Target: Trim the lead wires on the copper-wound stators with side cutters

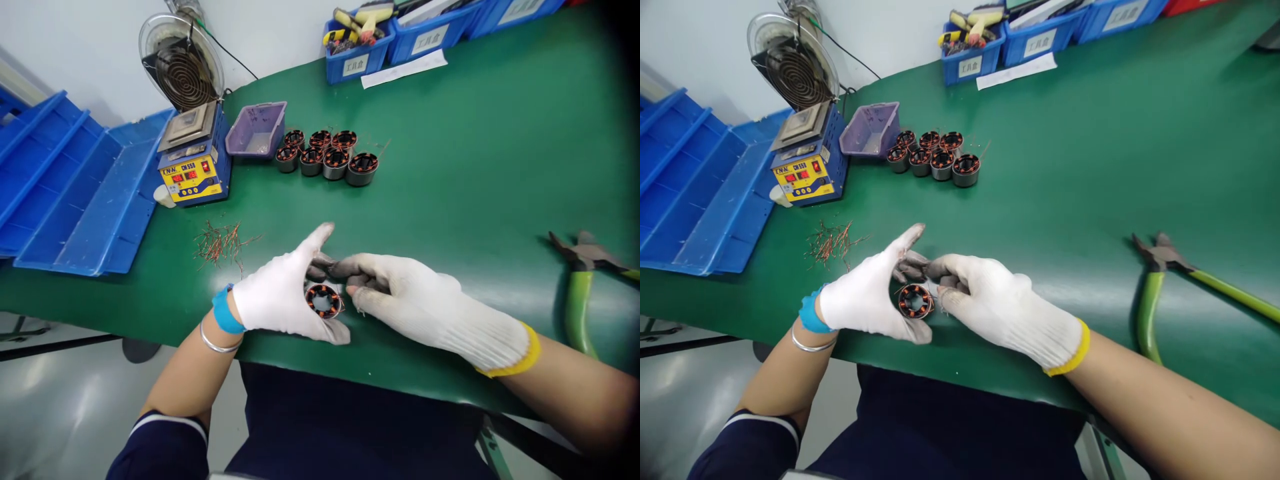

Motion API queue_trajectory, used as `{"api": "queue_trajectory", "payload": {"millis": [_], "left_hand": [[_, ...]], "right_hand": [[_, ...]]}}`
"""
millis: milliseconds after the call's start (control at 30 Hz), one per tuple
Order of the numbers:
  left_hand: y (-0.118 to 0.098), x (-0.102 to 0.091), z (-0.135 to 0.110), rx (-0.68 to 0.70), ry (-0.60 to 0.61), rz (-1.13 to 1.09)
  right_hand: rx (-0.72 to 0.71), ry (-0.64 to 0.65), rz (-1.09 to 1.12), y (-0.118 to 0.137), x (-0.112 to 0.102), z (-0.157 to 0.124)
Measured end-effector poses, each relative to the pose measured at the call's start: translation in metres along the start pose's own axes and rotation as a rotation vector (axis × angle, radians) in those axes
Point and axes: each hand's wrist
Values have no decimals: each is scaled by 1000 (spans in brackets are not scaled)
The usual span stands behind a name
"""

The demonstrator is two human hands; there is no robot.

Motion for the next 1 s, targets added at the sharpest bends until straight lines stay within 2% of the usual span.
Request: {"api": "queue_trajectory", "payload": {"millis": [100,167,400,533,633,767,867,1000], "left_hand": [[-2,1,0,-93,-22,174],[-4,0,0,-114,-27,215],[-5,1,0,-120,50,218],[-5,4,2,-82,-5,165],[-4,6,2,-66,-16,96],[-5,6,3,-61,-8,182],[-6,8,6,-103,-74,279],[-5,11,11,-132,-151,328]], "right_hand": [[-41,-6,56,2,3,3],[-52,9,101,3,5,6],[30,35,45,6,3,5],[41,-20,19,14,6,6],[-13,-43,-22,15,6,9],[18,-72,-219,1,2,6],[85,-137,-472,-12,-1,0],[197,-146,-732,-18,-7,-6]]}}
Point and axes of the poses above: each hand's wrist, its own z-axis towards the middle knuckle, its own x-axis out of the palm, y = z × x, and after that the axes turned 11 degrees about y, right-handed
